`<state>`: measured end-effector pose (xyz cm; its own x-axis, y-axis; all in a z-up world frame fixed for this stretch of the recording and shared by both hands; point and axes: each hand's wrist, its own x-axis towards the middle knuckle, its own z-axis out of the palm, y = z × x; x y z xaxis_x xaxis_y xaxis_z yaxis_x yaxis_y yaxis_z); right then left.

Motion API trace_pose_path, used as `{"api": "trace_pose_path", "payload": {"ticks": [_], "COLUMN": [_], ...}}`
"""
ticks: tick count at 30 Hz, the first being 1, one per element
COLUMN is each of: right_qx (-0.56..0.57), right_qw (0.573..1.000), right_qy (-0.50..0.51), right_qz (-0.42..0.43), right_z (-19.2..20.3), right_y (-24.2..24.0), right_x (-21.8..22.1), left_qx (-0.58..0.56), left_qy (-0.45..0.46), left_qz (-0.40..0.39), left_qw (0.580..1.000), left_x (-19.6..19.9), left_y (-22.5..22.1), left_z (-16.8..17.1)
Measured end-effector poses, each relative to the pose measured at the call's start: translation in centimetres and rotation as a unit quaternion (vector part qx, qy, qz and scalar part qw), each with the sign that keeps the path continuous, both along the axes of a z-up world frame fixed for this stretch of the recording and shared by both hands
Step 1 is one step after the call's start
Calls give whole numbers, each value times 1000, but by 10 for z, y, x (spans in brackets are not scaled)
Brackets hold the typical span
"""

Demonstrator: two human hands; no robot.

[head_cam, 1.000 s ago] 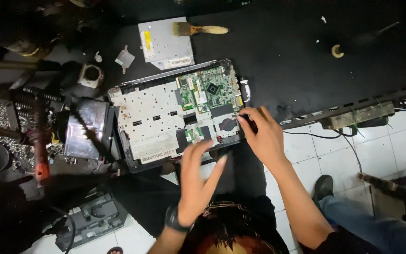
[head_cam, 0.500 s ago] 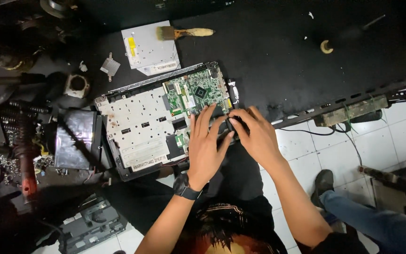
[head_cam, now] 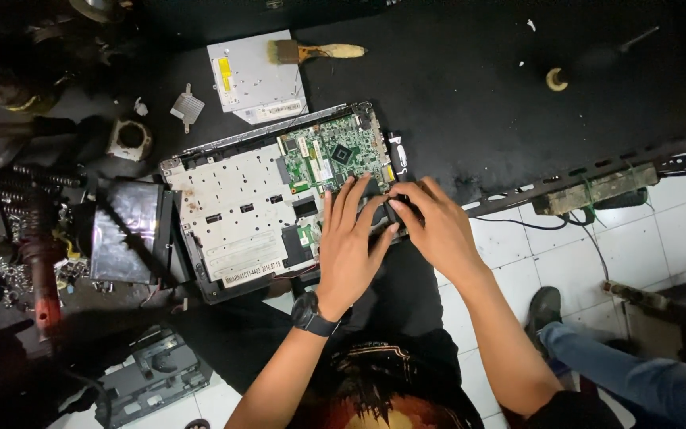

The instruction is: Cleaning internal laptop components with a brush and using a screwdriver to handle screws on the chassis.

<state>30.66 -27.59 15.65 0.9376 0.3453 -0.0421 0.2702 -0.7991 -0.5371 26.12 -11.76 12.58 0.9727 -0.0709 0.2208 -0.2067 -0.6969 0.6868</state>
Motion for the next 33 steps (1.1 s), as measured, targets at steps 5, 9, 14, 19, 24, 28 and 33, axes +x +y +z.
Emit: {"api": "trace_pose_path", "payload": {"ticks": [5, 9, 14, 19, 24, 28, 33], "right_qx": [-31, -66, -29, -54, -137, -142, -47], "right_qw": [999, 997, 999, 989, 982, 978, 984], "right_qy": [16, 5, -43, -44, -23, -4, -46], "right_qz": [23, 30, -15, -132, -131, -152, -168], "right_z": [5, 6, -15, -20, -20, -23, -18], "right_y": [-1, 1, -1, 7, 18, 18, 14], "right_x": [5, 3, -6, -25, -30, -28, -32], "left_qx": [10, 18, 1, -71, -152, -264, -354], "left_qy": [-10, -7, -4, 19, 33, 51, 48], "left_qz": [8, 5, 4, -11, -2, 18, 76], "left_qw": [1000, 1000, 1000, 997, 988, 963, 931], "left_x": [2, 1, 0, 1, -1, -1, -7], "left_y": [-1, -1, -1, 4, 8, 12, 25], "left_z": [1, -2, -2, 3, 12, 21, 35]}}
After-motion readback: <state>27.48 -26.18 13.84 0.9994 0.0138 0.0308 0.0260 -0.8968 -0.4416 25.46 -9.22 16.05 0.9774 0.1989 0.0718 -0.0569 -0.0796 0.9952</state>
